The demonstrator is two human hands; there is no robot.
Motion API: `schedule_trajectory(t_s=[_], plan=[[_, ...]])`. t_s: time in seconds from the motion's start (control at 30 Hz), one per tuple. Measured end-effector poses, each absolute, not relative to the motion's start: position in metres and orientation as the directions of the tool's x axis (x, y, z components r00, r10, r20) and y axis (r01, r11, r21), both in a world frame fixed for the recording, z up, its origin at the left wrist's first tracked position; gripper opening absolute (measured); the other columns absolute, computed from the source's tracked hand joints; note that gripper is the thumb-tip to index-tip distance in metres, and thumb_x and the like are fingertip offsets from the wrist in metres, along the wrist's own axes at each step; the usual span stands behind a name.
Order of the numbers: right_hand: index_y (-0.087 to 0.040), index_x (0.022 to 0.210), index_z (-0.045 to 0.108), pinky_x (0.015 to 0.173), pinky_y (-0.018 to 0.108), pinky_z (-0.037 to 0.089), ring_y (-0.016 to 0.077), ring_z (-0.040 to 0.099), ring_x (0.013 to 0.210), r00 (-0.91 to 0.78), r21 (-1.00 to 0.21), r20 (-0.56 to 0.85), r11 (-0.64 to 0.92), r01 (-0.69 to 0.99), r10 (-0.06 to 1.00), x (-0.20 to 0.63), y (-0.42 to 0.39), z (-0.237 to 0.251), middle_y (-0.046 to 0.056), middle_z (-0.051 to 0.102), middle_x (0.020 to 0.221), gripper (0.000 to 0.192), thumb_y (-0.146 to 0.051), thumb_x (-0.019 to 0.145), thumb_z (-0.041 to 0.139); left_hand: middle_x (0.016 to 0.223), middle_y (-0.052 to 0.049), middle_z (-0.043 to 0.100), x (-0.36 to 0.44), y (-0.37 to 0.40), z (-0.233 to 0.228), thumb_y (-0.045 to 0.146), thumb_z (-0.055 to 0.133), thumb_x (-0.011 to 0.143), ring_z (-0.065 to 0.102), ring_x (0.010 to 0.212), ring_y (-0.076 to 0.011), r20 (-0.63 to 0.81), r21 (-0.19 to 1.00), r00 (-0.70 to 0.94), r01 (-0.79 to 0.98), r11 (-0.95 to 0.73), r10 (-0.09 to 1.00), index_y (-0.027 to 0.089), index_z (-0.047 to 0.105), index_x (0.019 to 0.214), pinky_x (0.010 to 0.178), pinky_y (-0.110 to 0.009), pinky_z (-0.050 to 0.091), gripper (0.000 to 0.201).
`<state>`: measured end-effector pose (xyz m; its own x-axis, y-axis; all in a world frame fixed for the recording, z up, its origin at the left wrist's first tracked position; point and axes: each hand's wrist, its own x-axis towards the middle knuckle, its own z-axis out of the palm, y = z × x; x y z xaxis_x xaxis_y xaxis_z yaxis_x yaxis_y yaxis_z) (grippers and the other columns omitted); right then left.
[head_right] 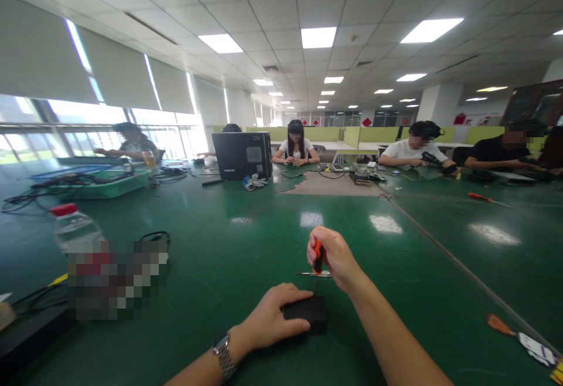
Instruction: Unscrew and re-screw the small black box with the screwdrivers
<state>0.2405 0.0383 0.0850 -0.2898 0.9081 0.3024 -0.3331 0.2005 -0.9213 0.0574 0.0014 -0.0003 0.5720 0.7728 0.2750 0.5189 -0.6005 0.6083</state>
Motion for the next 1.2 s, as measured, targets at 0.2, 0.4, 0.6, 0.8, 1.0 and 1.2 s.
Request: schedule_trajectory(t_s=[0.2, 0.4, 0.6, 0.8, 1.0, 1.2], plan=[[-0.016, 0.066, 0.060, 0.056, 0.025, 0.039, 0.0116, 0.049, 0.055, -0.235, -0.954, 0.289, 0.261, -0.146, 0.928, 0.238, 0.033, 0.090, -0.001, 0.055, 0.060, 0.021, -0.035, 0.077, 0.064, 0.095, -0.005, 0.064, 0.058, 0.001, -0.001, 0.052, 0.068, 0.076, 0.058, 0.087, -0.0225, 0.277, 0.604, 0.568, 0.524, -0.601, 0.775, 0.026, 0.061, 0.121, 0.079, -0.031, 0.045, 0.052], [-0.019, 0.082, 0.063, 0.063, 0.031, 0.047, 0.0106, 0.049, 0.051, -0.280, -0.931, 0.181, 0.073, -0.359, 0.943, 0.240, 0.036, 0.086, -0.004, 0.055, 0.057, 0.022, -0.040, 0.077, 0.064, 0.095, -0.004, 0.065, 0.057, 0.002, 0.000, 0.051, 0.070, 0.075, 0.059, 0.087, -0.0220, 0.278, 0.604, 0.565, 0.526, -0.599, 0.777, 0.027, 0.061, 0.121, 0.079, -0.030, 0.044, 0.052], [-0.023, 0.090, 0.063, 0.058, 0.025, 0.044, 0.0092, 0.051, 0.057, -0.240, -0.845, 0.155, 0.003, -0.534, 0.958, 0.246, 0.042, 0.077, -0.005, 0.056, 0.070, 0.024, -0.037, 0.073, 0.070, 0.097, -0.004, 0.065, 0.057, 0.002, 0.000, 0.049, 0.070, 0.075, 0.059, 0.088, -0.0218, 0.276, 0.607, 0.575, 0.518, -0.603, 0.771, 0.027, 0.061, 0.121, 0.081, -0.030, 0.044, 0.052], [-0.020, 0.081, 0.062, 0.060, 0.029, 0.045, 0.0111, 0.050, 0.051, -0.291, -0.883, 0.166, 0.010, -0.470, 0.942, 0.246, 0.042, 0.079, -0.004, 0.053, 0.057, 0.022, -0.041, 0.077, 0.065, 0.097, -0.005, 0.064, 0.057, 0.002, 0.001, 0.051, 0.069, 0.075, 0.058, 0.089, -0.0224, 0.256, 0.604, 0.578, 0.531, -0.595, 0.775, 0.026, 0.060, 0.122, 0.081, -0.030, 0.044, 0.054], [-0.020, 0.091, 0.063, 0.063, 0.029, 0.046, 0.0104, 0.048, 0.051, -0.318, -0.907, 0.195, 0.047, -0.419, 0.928, 0.245, 0.035, 0.085, -0.005, 0.053, 0.056, 0.021, -0.037, 0.079, 0.063, 0.098, -0.004, 0.064, 0.056, 0.001, 0.003, 0.053, 0.068, 0.076, 0.058, 0.090, -0.0222, 0.245, 0.611, 0.574, 0.534, -0.584, 0.781, 0.027, 0.060, 0.122, 0.080, -0.030, 0.044, 0.054], [-0.020, 0.094, 0.063, 0.070, 0.030, 0.046, 0.0108, 0.052, 0.058, -0.251, -0.927, 0.223, 0.125, -0.354, 0.942, 0.244, 0.032, 0.089, -0.004, 0.058, 0.064, 0.023, -0.030, 0.074, 0.067, 0.096, -0.005, 0.064, 0.056, 0.000, 0.003, 0.055, 0.066, 0.076, 0.058, 0.088, -0.0223, 0.257, 0.618, 0.569, 0.525, -0.585, 0.781, 0.026, 0.061, 0.121, 0.080, -0.030, 0.045, 0.054]])
